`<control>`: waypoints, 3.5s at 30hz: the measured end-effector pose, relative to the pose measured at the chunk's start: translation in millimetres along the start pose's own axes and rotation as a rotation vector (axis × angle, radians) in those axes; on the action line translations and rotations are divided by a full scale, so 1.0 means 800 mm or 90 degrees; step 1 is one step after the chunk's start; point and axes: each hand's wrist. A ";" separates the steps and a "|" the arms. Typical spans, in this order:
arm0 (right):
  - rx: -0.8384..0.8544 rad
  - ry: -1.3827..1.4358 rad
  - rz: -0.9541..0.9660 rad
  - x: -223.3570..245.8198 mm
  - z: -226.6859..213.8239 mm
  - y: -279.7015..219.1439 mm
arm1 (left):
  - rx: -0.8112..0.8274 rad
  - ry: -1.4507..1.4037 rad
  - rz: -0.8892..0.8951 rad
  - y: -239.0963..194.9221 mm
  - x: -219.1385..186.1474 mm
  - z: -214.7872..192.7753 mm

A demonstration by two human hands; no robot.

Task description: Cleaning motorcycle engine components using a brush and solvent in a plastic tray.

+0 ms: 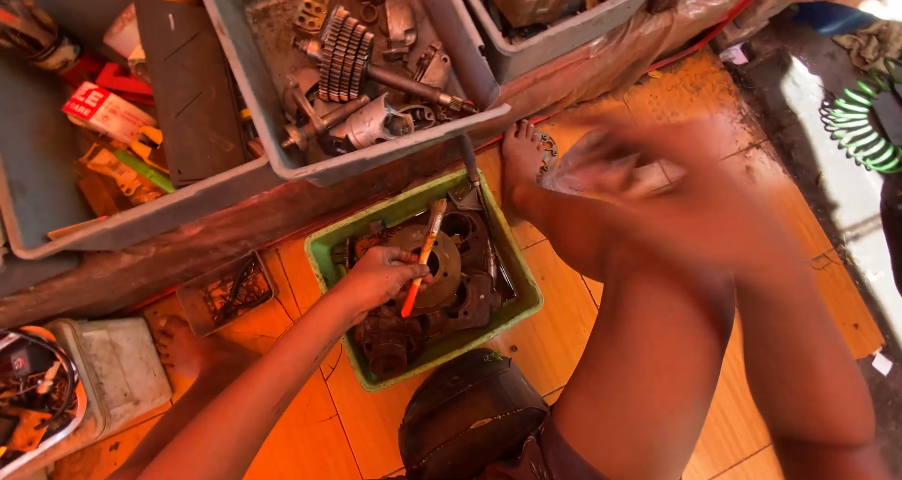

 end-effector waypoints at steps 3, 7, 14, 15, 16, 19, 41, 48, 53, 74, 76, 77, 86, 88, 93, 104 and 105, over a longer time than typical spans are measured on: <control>-0.411 0.127 0.100 -0.142 0.000 -0.055 | 0.045 -0.043 -0.025 0.010 0.008 -0.018; -0.452 -0.250 0.258 -0.381 0.259 0.053 | 0.071 0.052 0.004 0.021 0.031 -0.035; -0.112 -0.241 0.519 -0.467 0.349 0.136 | 0.073 0.135 -0.031 0.026 0.043 -0.047; -0.112 -0.241 0.514 -0.465 0.345 0.138 | 0.070 0.133 -0.029 0.029 0.041 -0.051; -0.101 -0.273 0.506 -0.460 0.346 0.138 | 0.064 0.135 -0.030 0.029 0.045 -0.053; -0.270 -0.130 0.500 -0.467 0.271 0.033 | 0.049 0.148 -0.022 0.035 0.055 -0.058; 0.543 -0.958 -0.094 -0.108 0.188 0.084 | 0.037 0.451 0.086 0.075 0.099 -0.081; 0.516 -0.839 -0.102 -0.095 0.249 0.095 | -0.011 0.436 0.078 0.070 0.105 -0.085; 0.685 -0.763 -0.095 -0.068 0.223 0.115 | 0.016 0.470 0.037 0.061 0.105 -0.084; 0.534 -0.723 -0.090 -0.076 0.262 0.118 | -0.120 0.577 0.061 0.058 0.097 -0.080; 0.538 -0.722 -0.072 -0.068 0.257 0.124 | -0.120 0.576 0.064 0.054 0.097 -0.076; 0.536 -0.725 -0.054 -0.063 0.254 0.128 | -0.125 0.575 0.071 0.053 0.095 -0.076; 0.540 -0.728 -0.048 -0.063 0.257 0.134 | -0.138 0.625 0.040 0.043 0.090 -0.076; 0.617 -0.699 -0.056 -0.044 0.239 0.129 | -0.134 0.629 0.041 0.045 0.092 -0.079; 0.577 -0.709 -0.058 -0.083 0.238 0.128 | -0.131 0.623 0.032 0.038 0.092 -0.077; 0.562 -0.723 0.004 -0.076 0.192 0.146 | -0.154 0.659 0.036 0.041 0.089 -0.072; 0.557 -0.726 0.001 -0.074 0.198 0.136 | -0.159 0.658 0.036 0.037 0.087 -0.072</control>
Point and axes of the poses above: each hand's wrist, its own y-axis towards the middle knuckle, its own z-axis out of the palm, x = y × z, and after that the axes turned 4 degrees about -x, right-handed
